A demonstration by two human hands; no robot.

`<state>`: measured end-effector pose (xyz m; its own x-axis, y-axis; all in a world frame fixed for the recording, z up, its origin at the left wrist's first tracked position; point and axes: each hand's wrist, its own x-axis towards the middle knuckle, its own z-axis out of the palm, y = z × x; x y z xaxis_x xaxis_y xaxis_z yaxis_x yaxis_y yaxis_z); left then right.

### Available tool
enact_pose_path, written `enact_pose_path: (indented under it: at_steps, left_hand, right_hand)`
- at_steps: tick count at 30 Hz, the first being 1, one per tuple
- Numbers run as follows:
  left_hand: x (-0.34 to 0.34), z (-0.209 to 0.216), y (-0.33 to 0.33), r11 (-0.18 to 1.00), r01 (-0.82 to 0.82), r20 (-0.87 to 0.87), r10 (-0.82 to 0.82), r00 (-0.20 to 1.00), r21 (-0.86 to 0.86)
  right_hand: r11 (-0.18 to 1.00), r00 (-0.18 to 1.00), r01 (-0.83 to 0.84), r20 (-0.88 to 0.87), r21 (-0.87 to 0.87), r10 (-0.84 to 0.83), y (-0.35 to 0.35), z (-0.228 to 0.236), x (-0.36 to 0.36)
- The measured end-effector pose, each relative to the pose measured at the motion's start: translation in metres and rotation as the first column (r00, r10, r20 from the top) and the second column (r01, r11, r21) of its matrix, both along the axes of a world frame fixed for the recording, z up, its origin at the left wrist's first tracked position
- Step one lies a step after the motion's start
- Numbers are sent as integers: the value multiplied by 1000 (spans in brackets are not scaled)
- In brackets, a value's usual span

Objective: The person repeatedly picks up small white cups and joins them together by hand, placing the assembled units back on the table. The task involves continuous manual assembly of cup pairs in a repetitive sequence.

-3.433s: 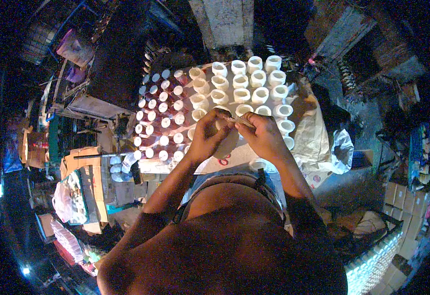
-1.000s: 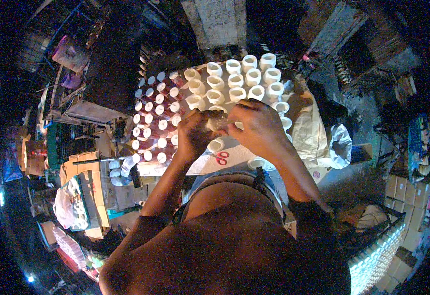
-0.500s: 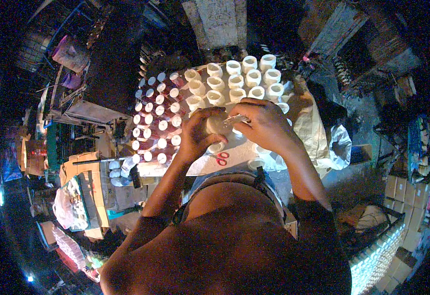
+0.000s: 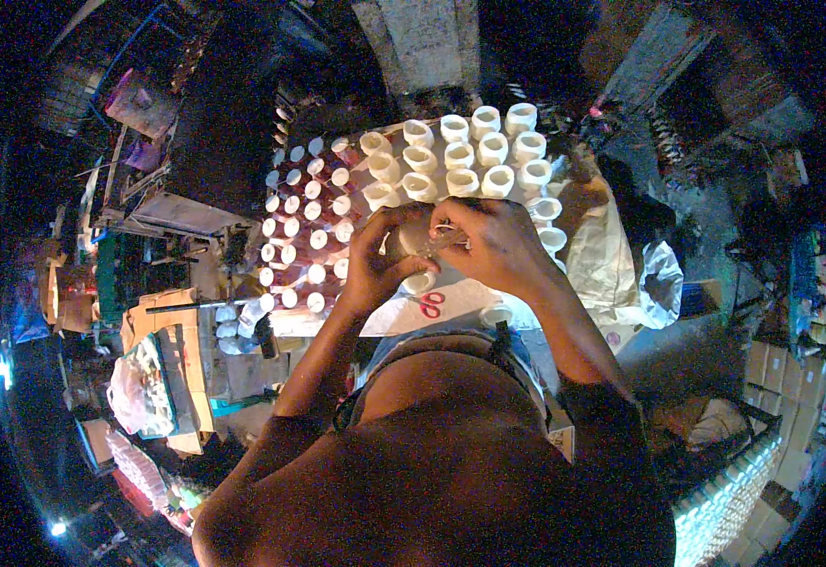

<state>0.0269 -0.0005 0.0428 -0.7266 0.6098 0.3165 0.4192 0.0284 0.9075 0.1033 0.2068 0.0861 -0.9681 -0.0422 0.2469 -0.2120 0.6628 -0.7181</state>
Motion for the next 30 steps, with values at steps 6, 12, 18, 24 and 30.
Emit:
enact_pose_path:
  at_steps: [6,12,18,24,30]
  left_hand:
    - [1,3,-1,1000,-5,-26,4,1000,-17]
    - [0,2,9,998,-9,-52,6,999,-65]
    - [-2,-17,19,995,-5,-23,2,1000,-103]
    - [-4,-47,22,945,-149,456,0,890,290]
    - [-8,-47,32,844,-445,952,-231,203,299]
  right_hand:
    - [999,996,-52,67,-13,53,3,-3,-1]
    - [998,999,-36,13,47,36,2,-3,-4]
    - [984,983,-90,170,152,63,30,-9,-23]
    - [912,951,308,105,-271,-290,63,2,-8]
    - [836,934,332,29,-437,-355,27,-52,13]
